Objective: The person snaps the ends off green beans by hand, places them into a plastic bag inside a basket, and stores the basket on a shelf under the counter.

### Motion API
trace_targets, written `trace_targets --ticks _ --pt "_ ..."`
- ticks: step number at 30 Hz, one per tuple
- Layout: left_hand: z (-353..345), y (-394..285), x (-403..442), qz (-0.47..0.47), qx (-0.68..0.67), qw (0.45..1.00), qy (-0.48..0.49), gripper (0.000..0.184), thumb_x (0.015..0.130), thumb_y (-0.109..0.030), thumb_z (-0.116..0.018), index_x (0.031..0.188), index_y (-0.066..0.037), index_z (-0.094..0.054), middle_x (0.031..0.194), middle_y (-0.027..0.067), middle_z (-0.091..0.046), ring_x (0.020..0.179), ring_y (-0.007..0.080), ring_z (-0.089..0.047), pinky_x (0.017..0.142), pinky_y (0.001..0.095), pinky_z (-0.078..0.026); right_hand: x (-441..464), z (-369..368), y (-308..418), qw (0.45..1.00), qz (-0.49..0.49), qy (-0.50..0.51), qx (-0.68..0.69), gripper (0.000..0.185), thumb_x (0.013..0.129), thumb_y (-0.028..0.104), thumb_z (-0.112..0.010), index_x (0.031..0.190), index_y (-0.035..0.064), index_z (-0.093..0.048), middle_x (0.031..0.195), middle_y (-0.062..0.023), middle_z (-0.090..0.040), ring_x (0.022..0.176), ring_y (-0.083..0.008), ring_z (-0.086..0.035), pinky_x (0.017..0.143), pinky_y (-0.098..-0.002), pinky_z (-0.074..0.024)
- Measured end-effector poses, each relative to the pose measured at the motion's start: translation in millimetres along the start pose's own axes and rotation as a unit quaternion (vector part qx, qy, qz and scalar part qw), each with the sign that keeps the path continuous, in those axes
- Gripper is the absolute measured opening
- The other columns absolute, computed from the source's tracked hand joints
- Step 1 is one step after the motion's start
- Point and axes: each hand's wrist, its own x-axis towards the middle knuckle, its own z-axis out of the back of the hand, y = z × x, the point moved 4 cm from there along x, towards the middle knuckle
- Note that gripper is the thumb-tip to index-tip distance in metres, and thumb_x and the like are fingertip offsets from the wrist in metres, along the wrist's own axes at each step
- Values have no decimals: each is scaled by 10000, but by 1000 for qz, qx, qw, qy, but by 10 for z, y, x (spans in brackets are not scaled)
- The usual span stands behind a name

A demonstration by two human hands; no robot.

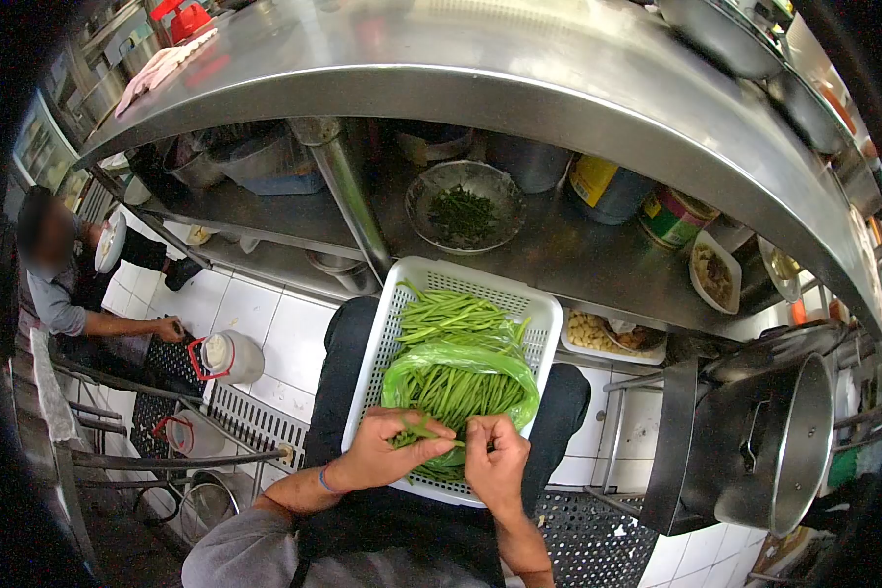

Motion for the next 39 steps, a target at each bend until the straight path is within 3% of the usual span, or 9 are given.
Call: trace_targets --ticks 3,6,7,10,18,22,29,32,39 --pt "41 -32 -10 10 -16 1000 -16 107 879 -108 -724 900 -9 -689 790 58 -695 647 144 -639 614 275 -515 -47 81 11 945 -174 48 272 92 928 62 -594 864 2 -567 624 -29 -543 500 -61 -428 434 -238 -353" --pt "67 104 -49 151 -219 961 -77 191 937 -157 -637 799 -35 -586 660 44 -580 519 143 -528 494 279 -432 27 118 154 786 -150 146 581 53 911 29 -508 876 2 -536 664 -92 -535 465 -68 -342 397 -231 -302" --pt "60 170 -82 212 -311 921 -103 245 959 -181 -603 762 -47 -544 616 38 -533 480 139 -482 453 280 -395 50 160 207 787 -143 152 580 68 863 -12 -459 841 -16 -523 699 -135 -529 459 -72 -297 397 -224 -286" --pt "114 204 -34 231 -400 883 -85 342 1000 -260 -514 717 -83 -440 573 22 -413 447 119 -375 407 277 -291 107 229 164 850 -115 119 500 109 837 -58 -422 817 -17 -521 681 -118 -514 459 -75 -307 397 -222 -285" --pt "126 122 32 272 -397 869 -112 333 1022 -266 -494 760 -61 -489 577 30 -463 439 135 -457 405 299 -411 236 141 38 992 -48 46 104 227 914 -21 -439 982 -43 -655 677 -23 -551 543 -68 -448 495 -221 -362" --pt "137 119 52 271 -394 872 -105 285 1028 -245 -494 816 -55 -506 587 29 -476 449 136 -483 407 294 -435 275 41 65 996 -12 82 -21 171 952 29 -532 1026 -42 -670 655 54 -522 542 -28 -442 482 -207 -337" --pt "134 182 49 252 -360 893 -101 202 1018 -227 -541 948 -39 -561 652 41 -544 488 111 -501 444 259 -443 255 -90 87 954 93 130 -252 185 852 79 -688 998 -35 -686 791 -239 -674 698 -336 -692 644 -382 -530" --pt "140 186 54 224 -326 913 -103 200 1020 -223 -541 973 -31 -570 636 26 -537 479 96 -481 446 243 -434 190 -145 135 941 52 181 -280 195 827 132 -718 974 7 -691 834 -235 -686 753 -397 -674 686 -452 -540" --pt "144 261 5 247 -297 918 -94 166 1010 -201 -569 957 -44 -582 593 -32 -483 460 61 -421 427 233 -363 169 -184 169 931 65 207 -294 140 831 136 -709 886 11 -678 797 -186 -688 725 -372 -676 658 -447 -538"
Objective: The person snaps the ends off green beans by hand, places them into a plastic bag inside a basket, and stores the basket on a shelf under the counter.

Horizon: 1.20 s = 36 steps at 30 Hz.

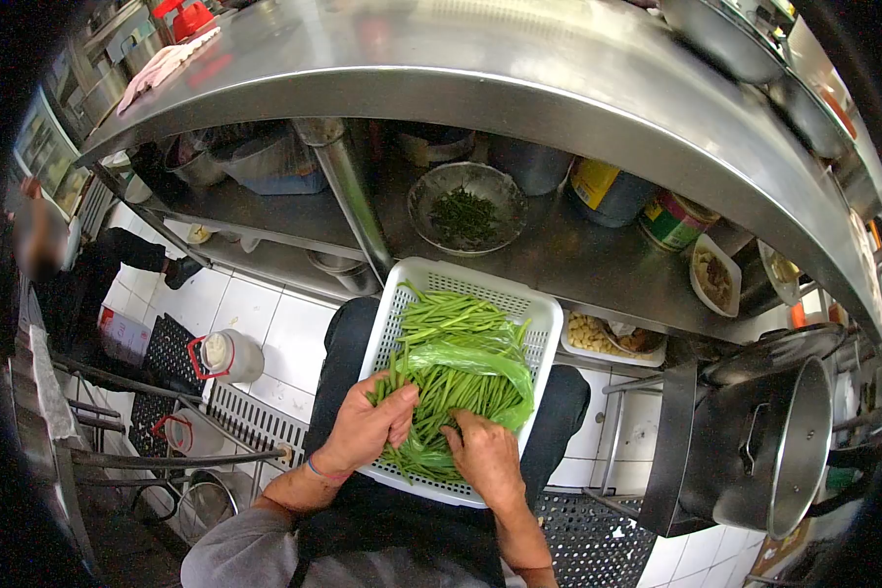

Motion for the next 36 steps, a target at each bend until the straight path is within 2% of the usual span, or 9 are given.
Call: trace_targets --ticks 5,9,14,20,26,29,31,35,36 --pt "-41 -30 -25 -9 45 999 14 146 996 -184 -597 949 -46 -607 643 -72 -499 505 25 -407 450 208 -343 -21 -16 1 999 29 2 17 103 841 110 -687 839 7 -676 788 -182 -686 716 -356 -679 647 -435 -536" --pt "-21 -18 -42 -27 71 997 19 187 985 -188 -618 1054 -15 -643 804 -53 -592 695 18 -487 604 194 -419 -37 147 68 992 -15 -72 102 132 856 130 -686 835 0 -681 781 -186 -684 700 -351 -679 632 -433 -532" --pt "-23 13 -39 -35 103 994 29 248 977 -176 -631 1138 13 -644 957 -11 -644 875 45 -529 769 223 -463 49 317 19 990 -14 -136 44 176 867 168 -698 877 -7 -694 773 -198 -682 679 -363 -674 607 -440 -528" --pt "-105 -69 -68 -106 178 977 47 216 972 -167 -631 1073 23 -653 903 -4 -648 840 50 -529 741 235 -469 148 106 -14 997 11 -26 -68 270 827 251 -741 923 10 -670 736 -211 -666 675 -380 -669 599 -454 -525" --pt "-28 -74 -21 -147 237 960 6 220 962 -186 -644 1021 26 -658 841 10 -652 791 50 -522 705 250 -474 52 -4 -96 998 43 5 -41 152 838 148 -689 843 -1 -661 727 -209 -657 679 -387 -665 613 -457 -531" --pt "-53 -206 -70 -141 254 957 -13 230 958 -193 -650 1018 29 -656 845 19 -663 780 50 -524 691 252 -477 22 83 -61 998 61 -10 -14 91 835 79 -655 829 -12 -660 733 -210 -657 674 -377 -667 615 -443 -537" --pt "-64 -194 -66 -150 184 971 -37 207 949 -168 -661 995 34 -659 826 15 -672 772 48 -536 671 249 -477 23 251 -14 996 23 -73 42 87 846 45 -653 854 -38 -677 787 -223 -676 686 -359 -685 623 -407 -548" --pt "21 -268 -92 -125 236 963 -34 224 946 -201 -673 980 20 -669 851 -29 -651 770 49 -541 668 220 -448 13 639 48 986 -22 -142 85 113 868 18 -650 944 -48 -701 880 -226 -700 771 -359 -703 682 -380 -558" --pt "48 -255 -78 -135 267 954 -40 213 927 -187 -689 949 23 -661 795 20 -676 718 57 -563 621 243 -453 12 693 37 988 -17 -130 77 138 866 31 -656 972 -46 -697 887 -225 -699 791 -363 -699 700 -388 -556"
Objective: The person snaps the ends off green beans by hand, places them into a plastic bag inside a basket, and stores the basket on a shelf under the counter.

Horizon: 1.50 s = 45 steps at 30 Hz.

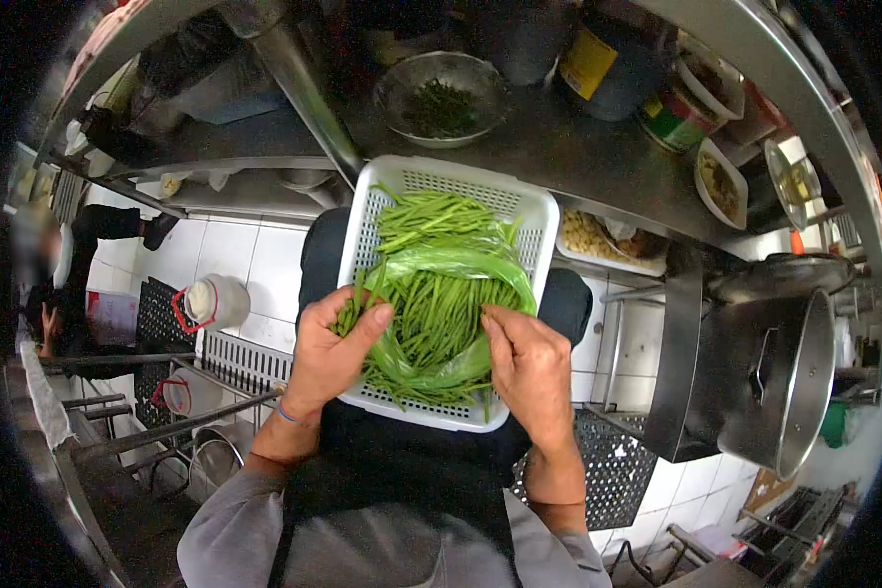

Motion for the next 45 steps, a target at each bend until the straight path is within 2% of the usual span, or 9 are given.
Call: trace_targets --ticks 3,8,11,18,29,32,35,41,45 --pt "10 -51 36 -42 162 985 40 205 904 -160 -702 944 34 -648 740 118 -667 647 98 -612 570 276 -458 4 7 -76 997 34 60 -33 184 854 42 -669 1019 -36 -690 888 -232 -693 785 -374 -690 702 -401 -552" --pt "-47 131 28 -99 315 936 120 248 858 -195 -735 922 32 -657 797 230 -660 719 398 -666 605 392 -523 -246 -186 -278 976 22 193 -95 257 822 70 -697 1064 -15 -686 882 -254 -677 791 -384 -681 691 -412 -543" --pt "-54 140 8 -94 314 936 129 248 859 -190 -737 940 31 -661 806 230 -663 734 391 -676 606 379 -526 -361 -194 -321 954 -11 266 -137 223 822 76 -696 1026 -14 -696 869 -245 -680 781 -380 -682 683 -414 -543" --pt "-5 10 57 -69 240 967 56 209 860 -156 -739 943 25 -675 790 207 -680 714 321 -707 596 346 -519 -174 -94 -18 993 50 97 -55 117 859 123 -677 941 41 -700 791 -173 -678 704 -353 -668 627 -430 -543" --pt "47 -47 -11 -94 174 980 17 158 872 -114 -718 911 34 -677 703 165 -655 603 183 -659 563 303 -482 -90 -696 -33 961 85 224 -136 155 833 104 -674 972 39 -695 787 -164 -673 715 -365 -661 638 -441 -532" --pt "59 -59 -3 -95 174 980 31 200 877 -144 -714 919 44 -663 745 216 -656 704 376 -683 564 367 -509 -83 -615 -40 968 93 202 -114 126 835 96 -672 933 21 -694 788 -167 -674 709 -361 -664 633 -442 -527" --pt "62 -61 -3 -77 174 981 35 198 878 -137 -714 905 50 -656 725 207 -650 663 354 -682 545 357 -496 -60 -448 -32 986 77 127 -72 98 835 83 -669 898 12 -691 787 -168 -675 698 -353 -666 630 -436 -524" --pt "13 -17 -3 -91 163 982 21 151 877 -106 -710 906 38 -678 690 146 -656 607 128 -638 564 289 -480 -89 -640 -39 972 116 195 -58 111 836 83 -668 913 4 -682 788 -168 -673 707 -344 -667 644 -426 -533" --pt "45 -44 -21 -74 159 984 29 154 880 -109 -710 906 40 -681 690 138 -657 619 107 -628 572 280 -482 -140 -811 -91 961 104 234 -100 123 833 97 -671 924 14 -681 785 -172 -665 724 -348 -664 656 -435 -529"
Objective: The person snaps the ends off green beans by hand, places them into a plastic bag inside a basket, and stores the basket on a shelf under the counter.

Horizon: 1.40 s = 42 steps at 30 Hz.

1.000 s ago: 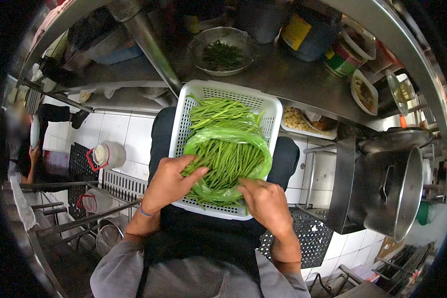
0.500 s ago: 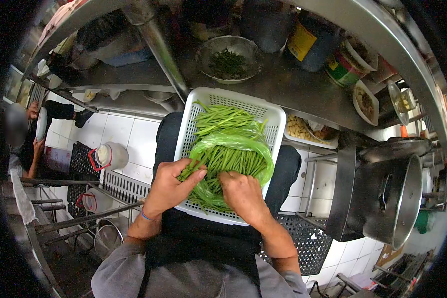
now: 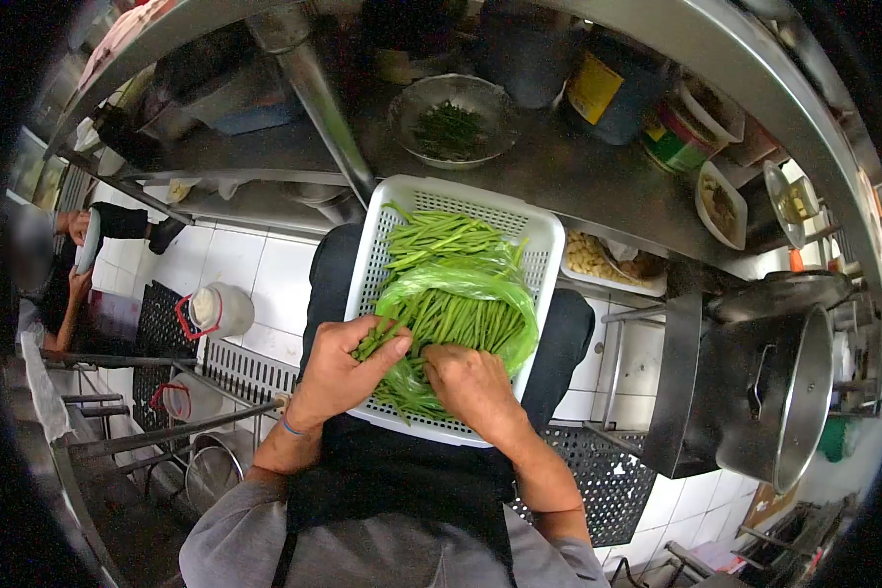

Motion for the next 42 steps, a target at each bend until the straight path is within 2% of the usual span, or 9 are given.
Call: trace_targets --ticks 8,11,15,18,19,25,31,40,42 --pt "7 59 -14 43 -95 994 -29 169 902 -124 -700 946 40 -692 729 68 -697 662 72 -604 615 256 -494 -143 595 14 983 -28 -177 48 83 862 79 -657 891 1 -660 782 -178 -679 694 -362 -667 612 -434 -530" --pt "-23 -6 6 40 -80 996 -3 173 906 -125 -696 968 37 -693 753 64 -700 696 72 -608 640 253 -500 -221 698 121 970 -73 -197 120 99 871 67 -679 933 -11 -678 742 -164 -665 622 -284 -658 571 -349 -513" --pt "-103 -37 -8 21 -127 992 1 210 914 -155 -697 1008 33 -695 810 68 -704 746 76 -611 672 254 -504 -300 533 119 940 -147 -163 261 126 924 94 -662 963 -26 -676 698 -78 -645 586 -116 -578 555 -249 -457" --pt "-149 -61 -9 24 -173 985 15 241 917 -181 -700 1034 31 -693 843 78 -708 766 84 -615 684 255 -504 -279 316 151 877 -132 -145 439 159 957 120 -640 954 -36 -672 706 -12 -618 644 -51 -516 571 -223 -430" --pt "-174 -56 -24 29 -192 981 25 251 918 -187 -701 1042 30 -692 852 83 -709 772 87 -617 688 255 -504 -303 222 117 861 -146 -109 474 191 982 145 -613 980 -39 -665 779 10 -629 722 -42 -524 625 -224 -442" --pt "-197 -67 -50 -17 -131 988 75 232 915 -176 -705 1021 30 -695 848 81 -714 770 99 -636 691 259 -512 -287 86 111 769 -148 -68 618 220 1005 178 -585 1035 -31 -643 877 26 -619 789 -40 -512 701 -203 -429" --pt "-162 -34 -56 -13 -165 986 20 216 916 -169 -704 985 36 -698 784 83 -697 697 110 -634 629 262 -498 -354 17 77 793 -140 1 593 197 1013 146 -560 1064 -31 -629 864 36 -594 795 -30 -500 709 -198 -423" --pt "-112 -3 -91 23 -189 982 -1 213 911 -188 -718 956 20 -703 820 32 -699 750 78 -607 680 253 -502 -355 65 111 783 -144 -36 604 175 1006 143 -574 1005 -24 -624 849 32 -599 748 -35 -492 659 -201 -412" --pt "-96 -18 -82 19 -207 978 -19 220 914 -192 -714 956 24 -699 789 38 -687 722 73 -593 649 249 -486 -351 87 63 832 -136 -88 530 172 999 143 -585 991 -23 -626 821 18 -600 711 -37 -492 631 -204 -416"
